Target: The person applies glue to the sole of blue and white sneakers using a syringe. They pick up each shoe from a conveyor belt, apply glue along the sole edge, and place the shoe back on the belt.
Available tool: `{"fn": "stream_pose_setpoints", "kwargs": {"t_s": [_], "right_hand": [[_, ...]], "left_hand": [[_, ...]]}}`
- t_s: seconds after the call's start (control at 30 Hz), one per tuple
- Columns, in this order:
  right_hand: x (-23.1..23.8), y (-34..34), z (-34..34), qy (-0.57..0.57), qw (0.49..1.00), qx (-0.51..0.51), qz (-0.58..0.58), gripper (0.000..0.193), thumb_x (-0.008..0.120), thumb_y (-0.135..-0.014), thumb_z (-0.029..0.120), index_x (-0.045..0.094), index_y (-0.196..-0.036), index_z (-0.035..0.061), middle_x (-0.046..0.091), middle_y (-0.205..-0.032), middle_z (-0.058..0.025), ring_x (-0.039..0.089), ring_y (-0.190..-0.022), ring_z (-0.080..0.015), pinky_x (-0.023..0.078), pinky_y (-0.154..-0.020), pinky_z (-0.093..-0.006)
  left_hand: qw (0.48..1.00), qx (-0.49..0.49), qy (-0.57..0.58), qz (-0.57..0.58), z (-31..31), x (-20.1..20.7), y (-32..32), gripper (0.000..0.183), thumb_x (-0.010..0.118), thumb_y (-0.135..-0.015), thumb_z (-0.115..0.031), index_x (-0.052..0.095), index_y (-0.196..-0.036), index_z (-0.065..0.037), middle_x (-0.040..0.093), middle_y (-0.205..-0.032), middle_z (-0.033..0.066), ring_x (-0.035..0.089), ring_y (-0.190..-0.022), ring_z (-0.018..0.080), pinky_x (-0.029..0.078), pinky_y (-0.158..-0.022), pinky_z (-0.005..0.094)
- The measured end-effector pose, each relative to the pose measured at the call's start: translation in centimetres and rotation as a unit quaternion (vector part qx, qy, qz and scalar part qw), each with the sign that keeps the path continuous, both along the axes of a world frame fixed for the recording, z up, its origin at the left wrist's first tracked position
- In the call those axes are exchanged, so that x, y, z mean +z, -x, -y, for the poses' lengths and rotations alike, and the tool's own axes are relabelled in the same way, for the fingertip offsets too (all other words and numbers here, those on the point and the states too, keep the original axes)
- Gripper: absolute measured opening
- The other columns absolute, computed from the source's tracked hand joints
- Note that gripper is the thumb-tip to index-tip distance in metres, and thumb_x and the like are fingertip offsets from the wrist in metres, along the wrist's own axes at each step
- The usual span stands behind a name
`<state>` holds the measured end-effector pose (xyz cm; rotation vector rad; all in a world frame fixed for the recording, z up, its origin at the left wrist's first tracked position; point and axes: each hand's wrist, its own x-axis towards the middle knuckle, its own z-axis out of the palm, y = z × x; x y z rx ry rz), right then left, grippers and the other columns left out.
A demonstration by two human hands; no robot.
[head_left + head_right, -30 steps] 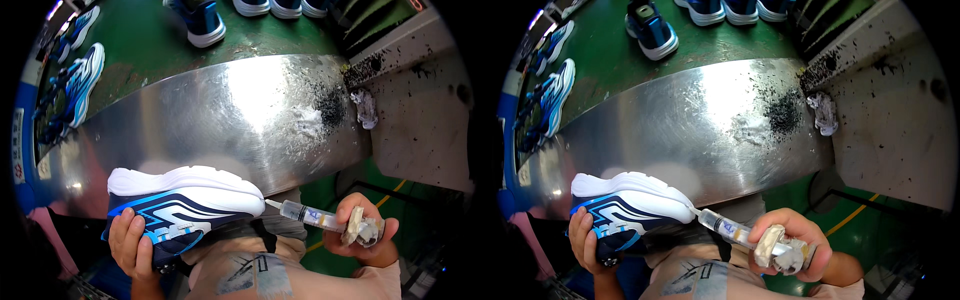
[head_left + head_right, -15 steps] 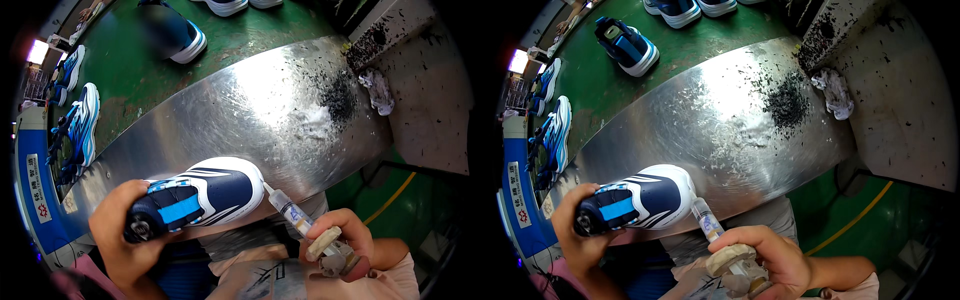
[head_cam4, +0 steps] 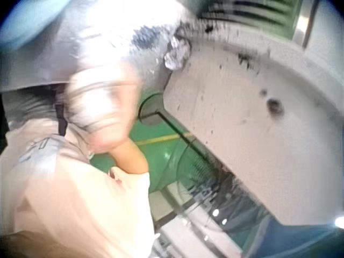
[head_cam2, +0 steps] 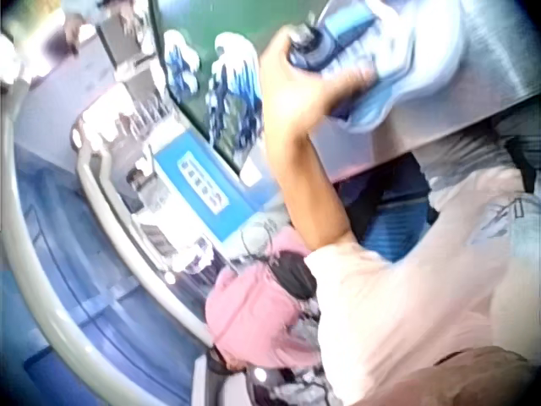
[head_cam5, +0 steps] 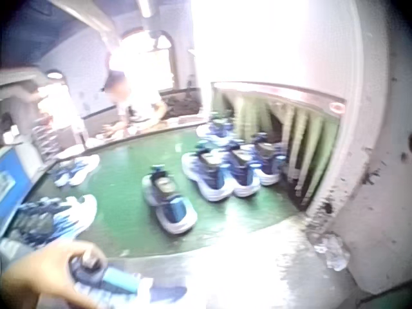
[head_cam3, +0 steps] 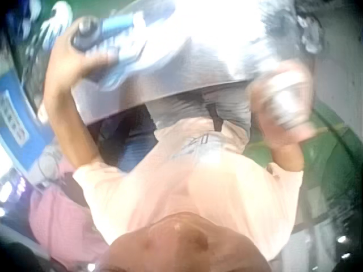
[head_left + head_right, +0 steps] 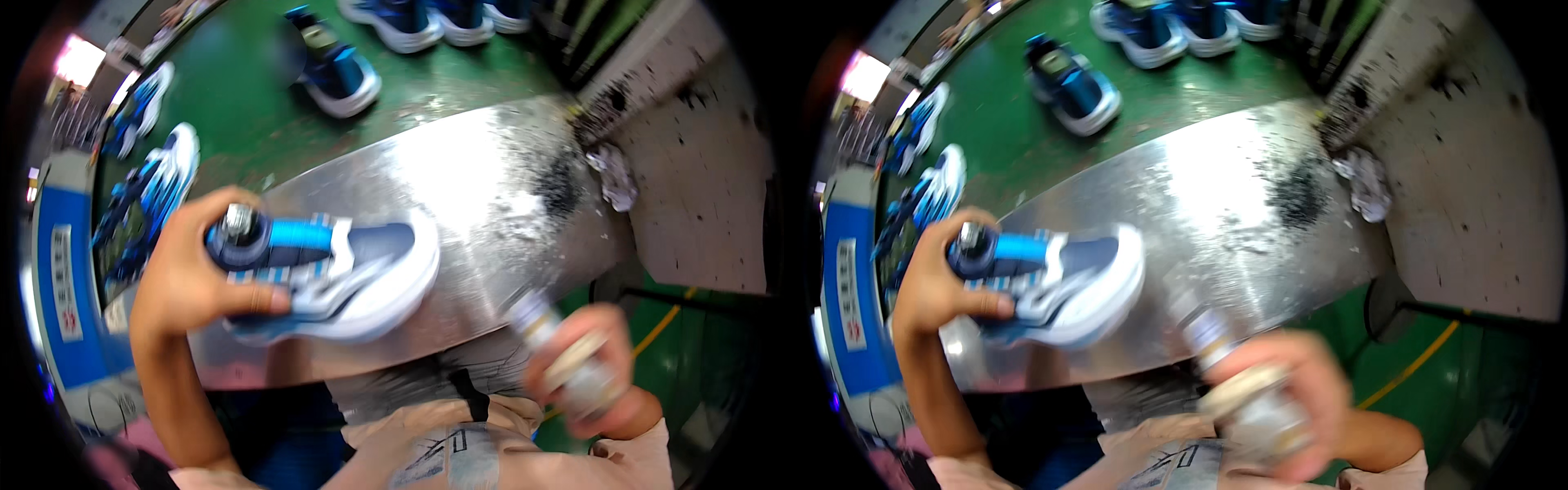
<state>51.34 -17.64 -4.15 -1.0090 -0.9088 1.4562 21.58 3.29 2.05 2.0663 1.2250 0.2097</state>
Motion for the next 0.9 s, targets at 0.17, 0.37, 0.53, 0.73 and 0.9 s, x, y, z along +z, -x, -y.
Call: {"fn": "stream_pose_setpoints", "kwargs": {"t_s": [0.17, 0.37, 0.53, 0.73, 0.9], "right_hand": [[-0.9, -0.2, -5.4, -0.075, 0.974, -0.208, 0.050, 0.076, 0.073, -0.079, 0.046, 0.034, -0.131, 0.0071, 0.052, -0.082, -0.0030, 0.049, -0.062, -0.0093, 0.041, -0.051, -0.0205], [-4.6, 9.2, -7.1, -0.051, 0.992, -0.069, -0.098, 0.074, 0.064, -0.078, -0.010, 0.023, -0.136, 0.0100, 0.048, -0.124, -0.0136, 0.050, -0.115, -0.0206, 0.044, -0.095, -0.0329], [-4.9, 10.3, -7.3, -0.019, 0.989, -0.032, -0.146, 0.071, 0.061, -0.081, -0.010, 0.020, -0.135, 0.0109, 0.042, -0.135, -0.0178, 0.046, -0.115, -0.0161, 0.043, -0.095, -0.0295], [-4.1, 9.9, -7.9, 0.012, 0.997, -0.002, -0.081, 0.068, 0.060, -0.082, -0.010, 0.022, -0.134, 0.0108, 0.041, -0.138, -0.0209, 0.052, -0.109, -0.0166, 0.047, -0.089, -0.0285], [-3.9, 10.1, -7.4, -0.078, 0.996, 0.022, 0.046, 0.058, 0.054, -0.086, -0.010, 0.022, -0.131, 0.0036, 0.042, -0.136, -0.0184, 0.052, -0.106, -0.0144, 0.048, -0.086, -0.0267]], "left_hand": [[0.958, 0.246, 0.073, 0.129, 3.0, -0.6, 2.7, 0.047, 0.079, -0.063, -0.018, 0.052, -0.099, -0.005, 0.055, -0.086, 0.0015, 0.051, -0.077, 0.0093, 0.043, -0.069, 0.0227], [0.904, 0.353, -0.127, 0.204, 8.5, -5.5, 0.0, 0.044, 0.072, -0.075, -0.021, 0.053, -0.111, -0.003, 0.054, -0.098, 0.0114, 0.056, -0.088, 0.0167, 0.045, -0.079, 0.0288], [0.910, 0.331, -0.198, 0.153, 8.8, -5.3, -2.3, 0.041, 0.070, -0.079, -0.024, 0.058, -0.113, -0.004, 0.054, -0.099, 0.0148, 0.057, -0.088, 0.0238, 0.045, -0.080, 0.0326], [0.907, 0.338, -0.212, 0.135, 9.0, -4.9, -2.9, 0.033, 0.068, -0.081, -0.022, 0.059, -0.108, -0.005, 0.053, -0.095, 0.0144, 0.058, -0.083, 0.0252, 0.046, -0.076, 0.0339], [0.902, 0.338, -0.241, 0.118, 9.3, -5.5, -2.9, 0.029, 0.064, -0.084, -0.017, 0.058, -0.107, -0.001, 0.055, -0.095, 0.0122, 0.056, -0.085, 0.0191, 0.044, -0.078, 0.0299]]}}
